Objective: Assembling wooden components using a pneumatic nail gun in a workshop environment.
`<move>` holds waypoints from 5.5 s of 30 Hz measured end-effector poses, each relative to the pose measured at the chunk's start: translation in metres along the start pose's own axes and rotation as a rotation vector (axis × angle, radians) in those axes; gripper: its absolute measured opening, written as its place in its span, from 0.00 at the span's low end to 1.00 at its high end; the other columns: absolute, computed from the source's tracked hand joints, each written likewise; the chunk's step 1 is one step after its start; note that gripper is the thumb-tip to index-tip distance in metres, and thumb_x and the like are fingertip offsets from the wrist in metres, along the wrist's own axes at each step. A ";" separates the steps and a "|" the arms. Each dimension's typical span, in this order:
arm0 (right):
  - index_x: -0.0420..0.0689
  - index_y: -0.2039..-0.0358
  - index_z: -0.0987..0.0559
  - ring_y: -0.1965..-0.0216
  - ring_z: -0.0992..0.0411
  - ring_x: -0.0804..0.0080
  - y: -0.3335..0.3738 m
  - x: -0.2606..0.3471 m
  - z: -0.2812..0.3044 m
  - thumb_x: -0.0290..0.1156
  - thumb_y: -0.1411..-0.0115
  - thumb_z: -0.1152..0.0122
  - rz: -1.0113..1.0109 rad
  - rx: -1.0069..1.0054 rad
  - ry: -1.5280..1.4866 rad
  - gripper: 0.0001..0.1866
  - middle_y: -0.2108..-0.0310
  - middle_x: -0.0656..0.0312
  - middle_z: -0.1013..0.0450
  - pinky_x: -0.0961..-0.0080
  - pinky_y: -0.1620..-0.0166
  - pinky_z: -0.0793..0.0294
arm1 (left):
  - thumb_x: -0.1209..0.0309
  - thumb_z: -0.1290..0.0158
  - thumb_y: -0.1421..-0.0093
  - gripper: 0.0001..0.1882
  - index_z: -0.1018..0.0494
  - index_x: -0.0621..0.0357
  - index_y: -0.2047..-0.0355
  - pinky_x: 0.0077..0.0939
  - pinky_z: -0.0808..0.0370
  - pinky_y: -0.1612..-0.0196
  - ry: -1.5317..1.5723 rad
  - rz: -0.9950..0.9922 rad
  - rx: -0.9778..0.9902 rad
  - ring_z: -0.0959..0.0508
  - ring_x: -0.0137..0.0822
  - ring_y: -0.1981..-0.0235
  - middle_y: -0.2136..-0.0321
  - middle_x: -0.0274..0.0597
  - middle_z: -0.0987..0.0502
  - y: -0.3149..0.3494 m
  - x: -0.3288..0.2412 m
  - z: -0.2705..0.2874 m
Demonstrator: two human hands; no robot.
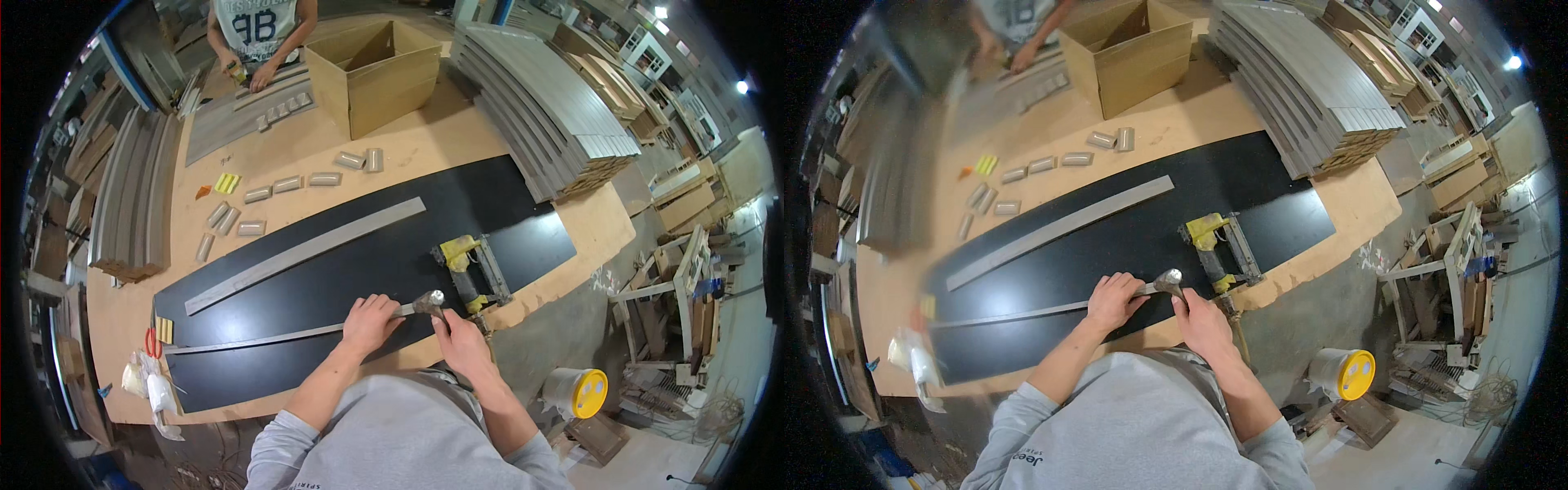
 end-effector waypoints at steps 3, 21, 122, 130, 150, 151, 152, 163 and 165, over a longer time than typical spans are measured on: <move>0.43 0.55 0.24 0.65 0.20 0.35 -0.002 0.012 -0.007 0.44 0.25 0.46 0.116 -0.110 0.061 0.16 0.64 0.42 0.19 0.41 0.64 0.22 | 0.59 0.33 0.39 0.12 0.20 0.47 0.59 0.39 0.28 0.52 -0.004 -0.001 -0.022 0.21 0.38 0.55 0.62 0.34 0.23 -0.001 0.001 -0.001; 0.42 0.55 0.27 0.67 0.19 0.35 -0.017 0.021 -0.010 0.43 0.23 0.49 0.061 0.056 0.294 0.15 0.72 0.40 0.20 0.39 0.64 0.20 | 0.59 0.32 0.40 0.14 0.17 0.49 0.58 0.37 0.30 0.48 0.014 -0.012 -0.042 0.20 0.37 0.57 0.63 0.34 0.22 -0.001 0.002 -0.003; 0.58 0.32 0.25 0.31 0.37 0.52 -0.037 0.046 -0.127 0.57 0.48 0.22 0.452 0.057 0.436 0.44 0.35 0.58 0.29 0.40 0.28 0.46 | 0.55 0.39 0.44 0.26 0.19 0.64 0.53 0.52 0.21 0.44 0.182 1.204 -0.467 0.17 0.62 0.49 0.54 0.64 0.16 0.217 0.396 0.246; 0.51 0.37 0.21 0.36 0.31 0.49 -0.026 0.033 -0.091 0.49 0.50 0.19 0.465 -0.033 0.453 0.40 0.40 0.56 0.26 0.46 0.32 0.36 | 0.65 0.39 0.39 0.18 0.19 0.56 0.50 0.53 0.20 0.46 -0.217 1.068 -0.698 0.18 0.58 0.47 0.51 0.53 0.17 0.205 0.462 0.282; 0.42 0.49 0.17 0.56 0.22 0.54 -0.045 -0.005 -0.031 0.34 0.45 0.20 0.409 0.294 0.033 0.24 0.55 0.51 0.21 0.63 0.51 0.21 | 0.53 0.37 0.37 0.29 0.25 0.45 0.37 0.45 0.34 0.33 -0.208 0.248 -0.055 0.23 0.39 0.42 0.49 0.37 0.21 0.220 0.144 0.102; 0.42 0.48 0.16 0.57 0.22 0.56 -0.045 -0.032 -0.026 0.34 0.43 0.20 0.374 0.323 0.024 0.23 0.55 0.51 0.20 0.65 0.52 0.20 | 0.55 0.37 0.37 0.26 0.24 0.45 0.40 0.42 0.31 0.37 -0.190 0.198 -0.020 0.21 0.38 0.45 0.52 0.36 0.20 0.212 0.143 0.100; 0.43 0.47 0.17 0.56 0.21 0.56 -0.043 -0.053 -0.022 0.36 0.41 0.22 0.279 0.366 0.006 0.23 0.54 0.51 0.20 0.64 0.51 0.20 | 0.55 0.37 0.37 0.26 0.24 0.45 0.40 0.42 0.31 0.37 -0.205 0.233 -0.035 0.21 0.38 0.45 0.52 0.36 0.20 0.209 0.140 0.100; 0.52 0.41 0.19 0.44 0.23 0.42 -0.026 -0.068 0.030 0.43 0.40 0.27 0.523 0.327 0.426 0.27 0.48 0.46 0.19 0.50 0.41 0.25 | 0.56 0.38 0.36 0.15 0.24 0.47 0.54 0.41 0.30 0.47 -0.159 0.108 0.016 0.21 0.38 0.53 0.62 0.34 0.22 0.138 0.053 0.101; 0.52 0.41 0.19 0.44 0.23 0.42 -0.018 -0.045 0.035 0.43 0.41 0.26 0.467 0.344 0.381 0.28 0.49 0.46 0.19 0.51 0.42 0.24 | 0.59 0.38 0.37 0.17 0.24 0.47 0.50 0.43 0.31 0.44 -0.160 0.121 -0.001 0.22 0.37 0.50 0.59 0.35 0.23 0.129 0.044 0.089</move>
Point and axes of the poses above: each hand's wrist, its own y-axis away from the middle knuckle, its own z-axis out of the back of the hand, x = y × z, the point moved 3 cm from there along -y, towards the middle knuckle
